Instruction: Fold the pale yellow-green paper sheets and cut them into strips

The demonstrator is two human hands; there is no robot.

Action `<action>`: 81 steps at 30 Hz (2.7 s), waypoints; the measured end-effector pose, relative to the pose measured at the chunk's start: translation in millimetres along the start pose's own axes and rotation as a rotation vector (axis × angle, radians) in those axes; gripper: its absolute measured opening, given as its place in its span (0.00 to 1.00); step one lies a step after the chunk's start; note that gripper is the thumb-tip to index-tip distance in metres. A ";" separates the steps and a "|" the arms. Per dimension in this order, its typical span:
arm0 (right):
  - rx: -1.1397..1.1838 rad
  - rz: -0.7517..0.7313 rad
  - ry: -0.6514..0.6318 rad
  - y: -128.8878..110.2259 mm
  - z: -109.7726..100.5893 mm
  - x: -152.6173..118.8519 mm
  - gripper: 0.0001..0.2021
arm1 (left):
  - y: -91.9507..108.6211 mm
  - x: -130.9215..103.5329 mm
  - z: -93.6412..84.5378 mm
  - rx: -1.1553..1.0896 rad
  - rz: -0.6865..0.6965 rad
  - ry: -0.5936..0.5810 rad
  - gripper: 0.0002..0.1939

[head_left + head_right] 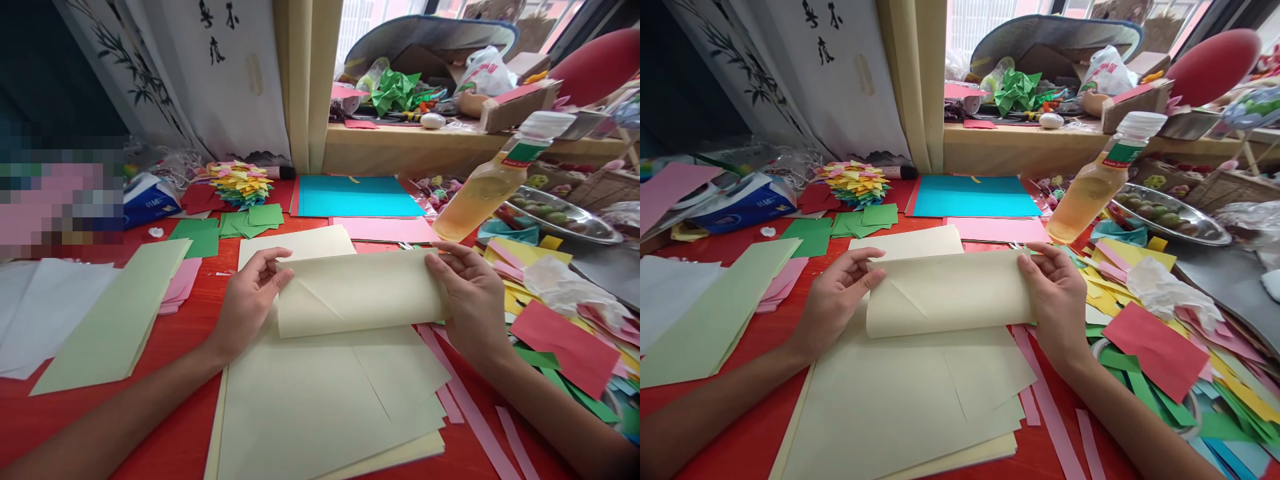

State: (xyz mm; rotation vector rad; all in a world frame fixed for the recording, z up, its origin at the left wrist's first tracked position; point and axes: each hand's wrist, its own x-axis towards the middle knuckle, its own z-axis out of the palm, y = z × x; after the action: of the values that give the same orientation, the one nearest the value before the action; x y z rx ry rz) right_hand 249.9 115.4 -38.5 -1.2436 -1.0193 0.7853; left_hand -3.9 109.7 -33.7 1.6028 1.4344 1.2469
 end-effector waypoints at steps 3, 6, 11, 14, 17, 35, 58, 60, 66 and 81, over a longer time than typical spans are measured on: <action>0.017 0.023 0.002 -0.8 0.1 -0.1 0.10 | -1.0 -0.2 -0.4 0.010 -0.004 0.005 0.11; 0.016 0.027 0.004 -0.8 0.3 -0.2 0.10 | -2.1 -0.5 -1.1 0.031 -0.006 0.019 0.11; 0.003 0.017 -0.017 0.5 0.7 -0.3 0.10 | -2.1 -0.5 -2.4 0.091 -0.009 0.011 0.10; 0.020 0.025 -0.029 0.5 0.8 -0.4 0.10 | -1.3 -0.3 -2.9 0.160 -0.013 0.003 0.10; 0.048 0.043 -0.039 -0.3 1.2 -0.7 0.11 | -0.7 -0.5 -3.4 0.223 -0.011 0.000 0.09; 0.002 0.021 -0.048 1.7 -0.6 -2.5 0.09 | -1.1 1.4 -5.6 0.169 -0.027 -0.007 0.10; 0.008 0.089 -0.073 1.6 0.8 -0.9 0.09 | -2.4 4.5 -7.6 0.203 -0.081 -0.066 0.11; 0.006 0.104 -0.083 1.2 1.4 -0.9 0.09 | -1.8 5.6 -8.7 0.226 -0.078 -0.074 0.11; -0.045 0.150 -0.139 -1.3 2.9 -3.8 0.09 | 6.0 12.9 -18.3 0.350 -0.118 -0.131 0.10; -0.344 0.242 -0.375 -0.2 3.7 -5.6 0.08 | -9.4 -5.0 -5.8 1.372 0.400 -0.191 0.09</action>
State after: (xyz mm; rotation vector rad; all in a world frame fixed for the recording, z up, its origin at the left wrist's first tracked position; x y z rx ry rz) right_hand 244.4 111.6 -39.3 -1.5699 -1.3655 1.0909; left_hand -12.4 106.0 -41.4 2.8585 2.0274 0.0685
